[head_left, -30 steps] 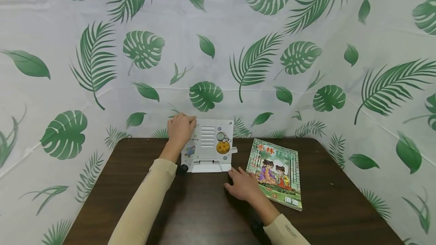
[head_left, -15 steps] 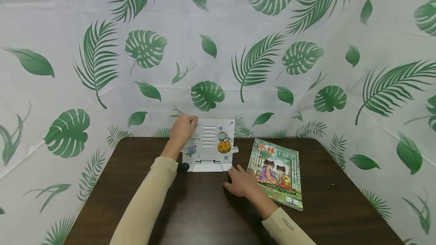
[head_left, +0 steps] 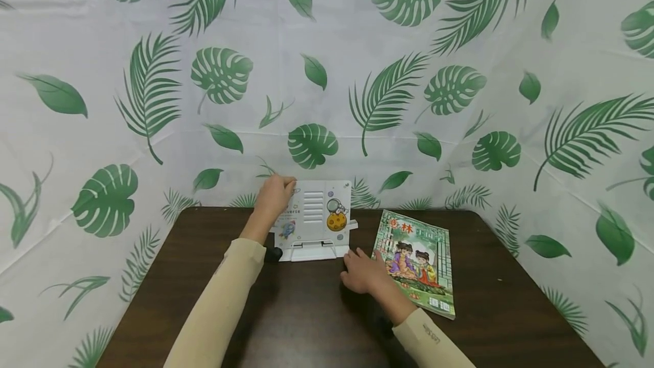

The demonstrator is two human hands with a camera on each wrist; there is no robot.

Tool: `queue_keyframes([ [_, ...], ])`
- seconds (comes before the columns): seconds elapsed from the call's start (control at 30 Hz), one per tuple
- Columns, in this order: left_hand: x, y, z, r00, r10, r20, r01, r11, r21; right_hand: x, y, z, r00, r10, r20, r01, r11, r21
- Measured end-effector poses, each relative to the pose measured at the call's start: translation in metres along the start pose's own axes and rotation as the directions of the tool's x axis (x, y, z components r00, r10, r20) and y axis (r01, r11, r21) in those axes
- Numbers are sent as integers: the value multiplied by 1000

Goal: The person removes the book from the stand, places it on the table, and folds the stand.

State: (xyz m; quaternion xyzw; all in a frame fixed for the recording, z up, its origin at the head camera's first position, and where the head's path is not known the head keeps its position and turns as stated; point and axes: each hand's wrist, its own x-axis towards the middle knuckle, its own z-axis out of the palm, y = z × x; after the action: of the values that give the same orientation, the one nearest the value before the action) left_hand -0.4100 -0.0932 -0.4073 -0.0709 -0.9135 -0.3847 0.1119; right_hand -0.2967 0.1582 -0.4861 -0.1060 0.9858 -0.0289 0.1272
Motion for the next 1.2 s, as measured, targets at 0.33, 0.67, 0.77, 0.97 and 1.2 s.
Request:
queue_keyframes([
  [0.33, -9, -2, -1, 1000, 15, -18, -14, 999, 33, 6, 5, -7, 997, 19, 72, -19, 1000, -5],
  [0.67, -15, -1, -3, 996, 41, -74, -36, 997, 70, 19, 11, -15, 997, 36, 70, -36, 999, -4],
  [0.77, -17, -2, -5, 995, 51, -88, -45, 996, 76, 22, 11, -17, 996, 39, 80, -41, 999, 18],
  [0.97, -24, -8, -7, 995, 66, -72, -61, 995, 78, 25, 11, -17, 992, 36, 123, -44, 997, 65],
  [1.2, -32, -11, -6, 992, 78, -95, -72, 995, 65, 28, 11, -15, 989, 52, 138, -56, 998, 27],
])
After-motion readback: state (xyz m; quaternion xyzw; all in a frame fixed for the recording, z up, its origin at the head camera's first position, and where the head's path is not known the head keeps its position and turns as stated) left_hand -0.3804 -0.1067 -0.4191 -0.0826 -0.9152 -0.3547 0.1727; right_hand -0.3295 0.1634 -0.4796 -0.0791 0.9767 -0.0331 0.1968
